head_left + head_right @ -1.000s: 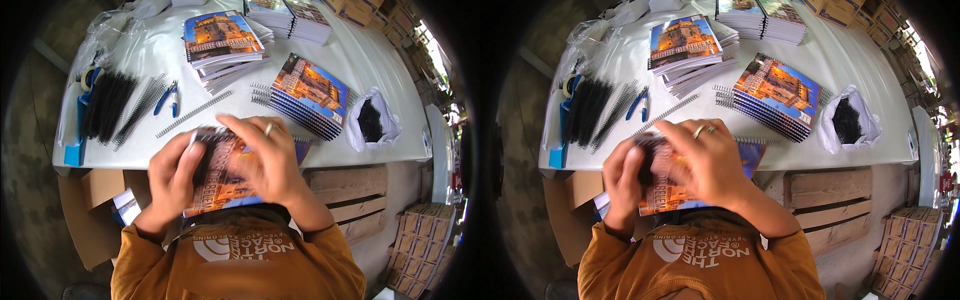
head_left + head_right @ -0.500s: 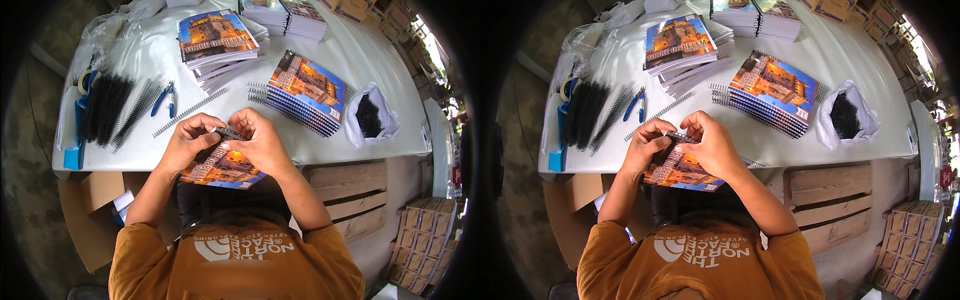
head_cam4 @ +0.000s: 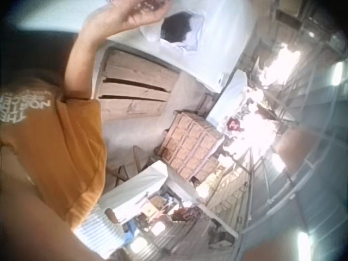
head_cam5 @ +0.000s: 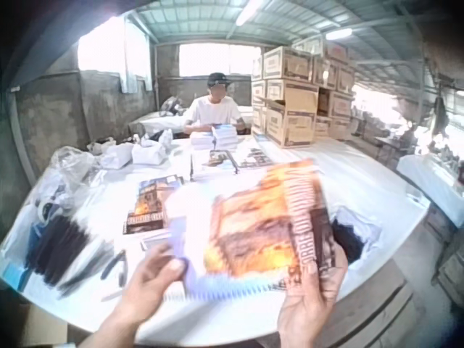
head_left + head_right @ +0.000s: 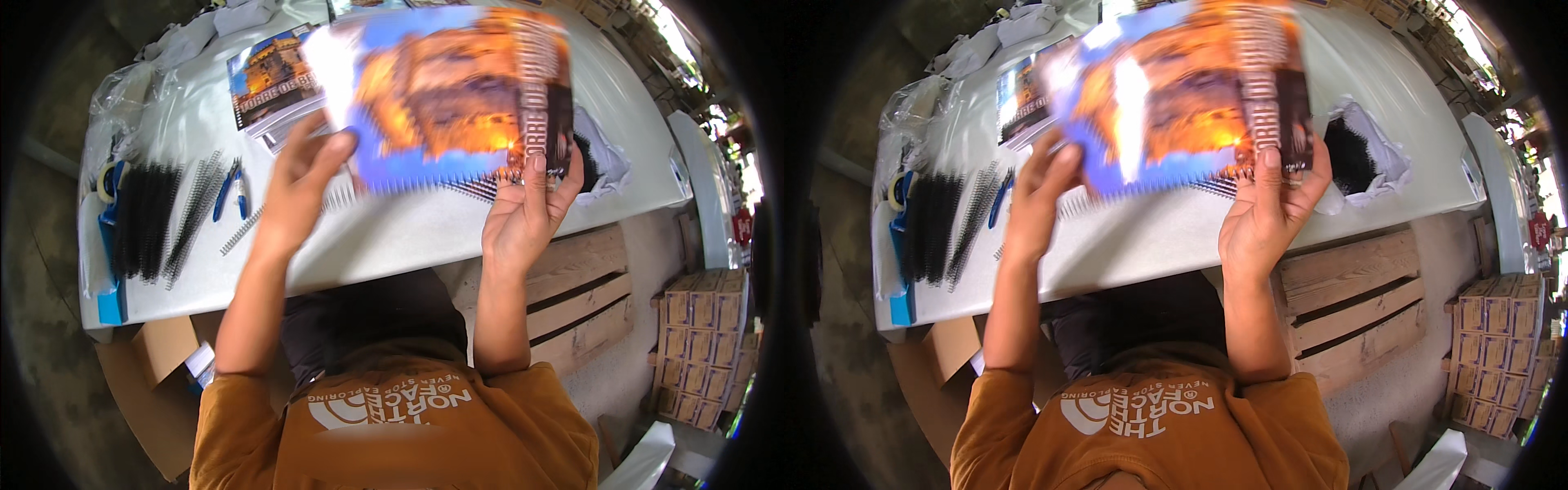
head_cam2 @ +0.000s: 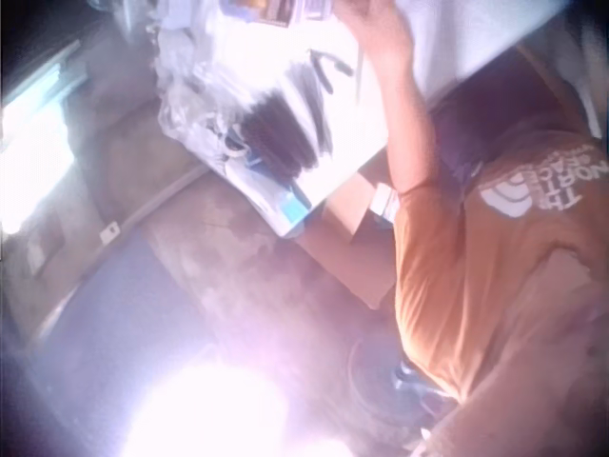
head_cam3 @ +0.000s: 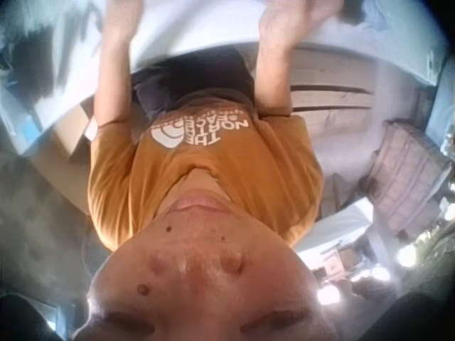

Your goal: The person binds booklets by manually threading a plastic spiral coil through pre-punched holes in the pages, crimping the ends of the coil, and stacking the finished booklets on a table.

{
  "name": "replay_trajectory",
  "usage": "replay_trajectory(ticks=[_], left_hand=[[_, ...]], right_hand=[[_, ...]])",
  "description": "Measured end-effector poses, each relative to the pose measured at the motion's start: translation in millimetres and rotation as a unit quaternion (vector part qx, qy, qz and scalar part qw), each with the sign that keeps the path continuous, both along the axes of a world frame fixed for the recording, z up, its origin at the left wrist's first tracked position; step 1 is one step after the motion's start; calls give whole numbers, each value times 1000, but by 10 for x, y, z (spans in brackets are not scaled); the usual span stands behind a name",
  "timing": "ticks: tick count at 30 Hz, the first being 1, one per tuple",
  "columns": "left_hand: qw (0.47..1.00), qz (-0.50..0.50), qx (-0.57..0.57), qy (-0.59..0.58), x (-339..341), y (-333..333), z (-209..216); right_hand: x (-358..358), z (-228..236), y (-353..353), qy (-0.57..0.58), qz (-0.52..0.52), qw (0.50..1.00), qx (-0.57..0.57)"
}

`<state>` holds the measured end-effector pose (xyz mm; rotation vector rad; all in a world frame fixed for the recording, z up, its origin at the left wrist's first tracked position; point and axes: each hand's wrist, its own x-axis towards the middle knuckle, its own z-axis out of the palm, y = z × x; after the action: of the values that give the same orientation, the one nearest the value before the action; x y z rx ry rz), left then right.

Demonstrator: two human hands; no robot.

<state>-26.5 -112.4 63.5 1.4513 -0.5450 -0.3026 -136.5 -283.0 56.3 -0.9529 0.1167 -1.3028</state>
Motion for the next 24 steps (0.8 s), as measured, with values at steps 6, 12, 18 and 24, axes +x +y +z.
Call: replay_trajectory(ticks=[6, 12, 18, 24], left_hand=[[901, 173, 300, -262, 271, -987, -173], [792, 241, 258, -498, 246, -681, -156], [673, 228, 441, -548, 782, 71, -6], [732, 82, 520, -432, 808, 177, 485]], right_hand=[[-77, -909, -619, 428, -296, 822, -231], [-68, -937, -520, 360, -244, 883, -175], [40, -585, -62, 242, -230, 902, -273], [243, -450, 161, 179, -109, 936, -284]])
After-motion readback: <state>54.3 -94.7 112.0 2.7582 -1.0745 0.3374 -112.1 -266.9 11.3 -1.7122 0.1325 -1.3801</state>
